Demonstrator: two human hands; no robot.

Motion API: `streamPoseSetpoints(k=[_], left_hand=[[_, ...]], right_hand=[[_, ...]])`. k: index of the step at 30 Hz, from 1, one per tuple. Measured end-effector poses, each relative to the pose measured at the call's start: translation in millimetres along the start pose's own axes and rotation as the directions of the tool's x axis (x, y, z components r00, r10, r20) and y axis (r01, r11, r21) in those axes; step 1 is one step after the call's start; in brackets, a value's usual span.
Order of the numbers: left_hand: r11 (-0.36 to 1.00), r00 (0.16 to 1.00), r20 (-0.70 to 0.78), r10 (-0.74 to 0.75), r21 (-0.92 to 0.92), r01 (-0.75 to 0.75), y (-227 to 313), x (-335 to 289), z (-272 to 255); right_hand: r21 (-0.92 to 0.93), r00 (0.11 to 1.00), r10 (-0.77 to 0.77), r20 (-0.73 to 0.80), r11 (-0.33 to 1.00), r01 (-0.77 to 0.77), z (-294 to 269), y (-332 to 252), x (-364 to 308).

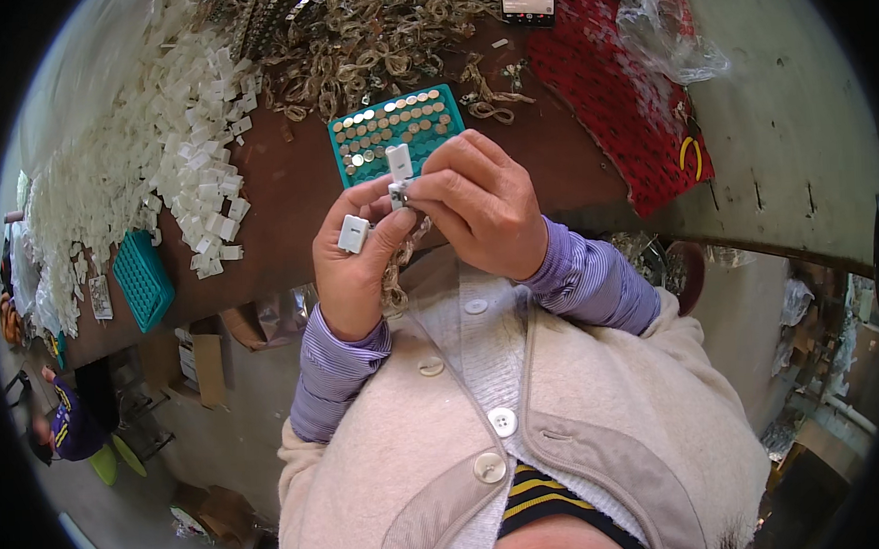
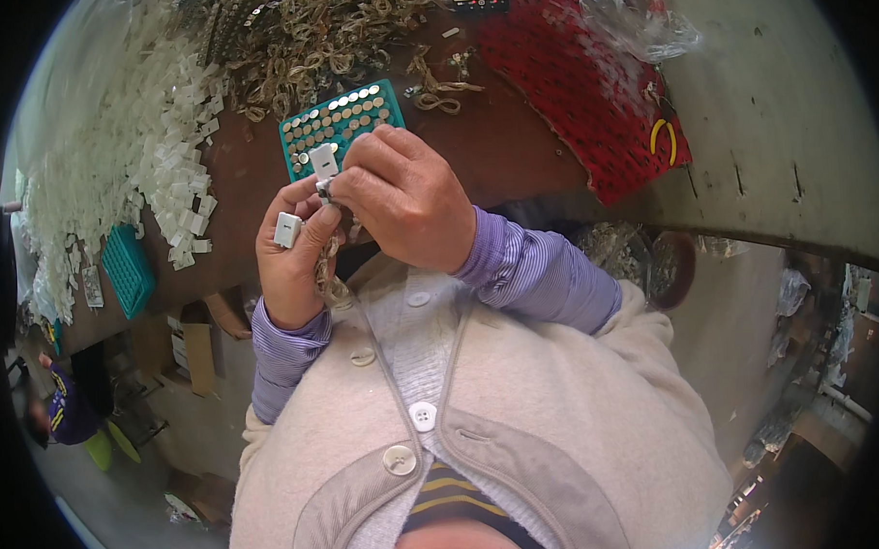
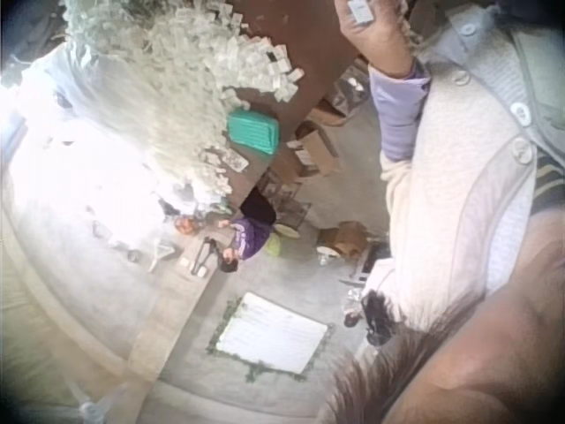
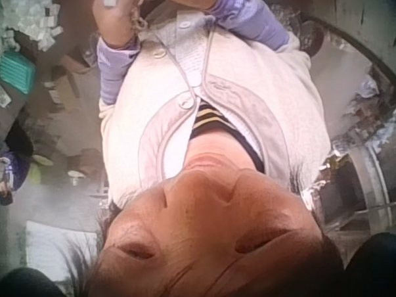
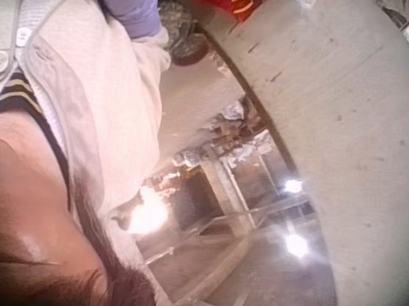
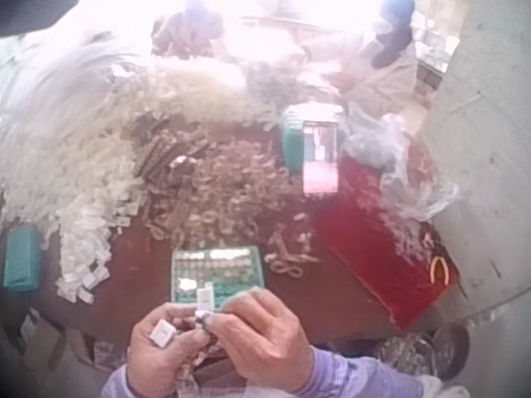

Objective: The person assembles small white electronic modules by inserting a coin cell battery and attaching a wire loop. They repeatedly test each unit by pressing a button to activate a red LED, then place the completed unit on the table and pick up the next one.

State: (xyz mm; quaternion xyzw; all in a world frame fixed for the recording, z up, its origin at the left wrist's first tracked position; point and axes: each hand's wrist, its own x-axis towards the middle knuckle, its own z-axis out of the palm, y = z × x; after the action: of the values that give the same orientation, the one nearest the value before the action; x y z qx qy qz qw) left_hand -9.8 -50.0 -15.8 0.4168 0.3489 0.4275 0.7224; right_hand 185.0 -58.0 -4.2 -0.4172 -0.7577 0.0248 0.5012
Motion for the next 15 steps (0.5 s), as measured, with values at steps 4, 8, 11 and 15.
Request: streamPoseSetpoints(k=[4, 8, 11, 15], left_hand=[[0.986, 1.000, 0.013, 0.028, 0.164, -0.030, -0.1, -2.9, 4.8], [0.993, 0.999, 0.029, 0.022, 0.117, -0.026, -3.5, -2.4, -0.8], [0.996, 1.000, -0.005, 0.005, 0.084, -0.005, -2.3, -3.0, -10.8], [0.999, 0.997, -0.067, -0.044, 0.017, 0.045, 4.7, -2.9, -27.0]], right_hand=[[0.021, 1.000, 0.016, 0.027, 1.000, -0.016, -6.4, 0.3, -4.5], [0.058, 1.000, 0.023, -0.004, 0.998, -0.023, -2.6, -1.5, -6.6], [0.098, 0.998, -0.053, 0.035, 0.994, 0.050, 7.9, -4.8, -4.6], [0.293, 0.997, 0.079, 0.024, 0.953, -0.082, 19.8, 2.5, 2.3]])
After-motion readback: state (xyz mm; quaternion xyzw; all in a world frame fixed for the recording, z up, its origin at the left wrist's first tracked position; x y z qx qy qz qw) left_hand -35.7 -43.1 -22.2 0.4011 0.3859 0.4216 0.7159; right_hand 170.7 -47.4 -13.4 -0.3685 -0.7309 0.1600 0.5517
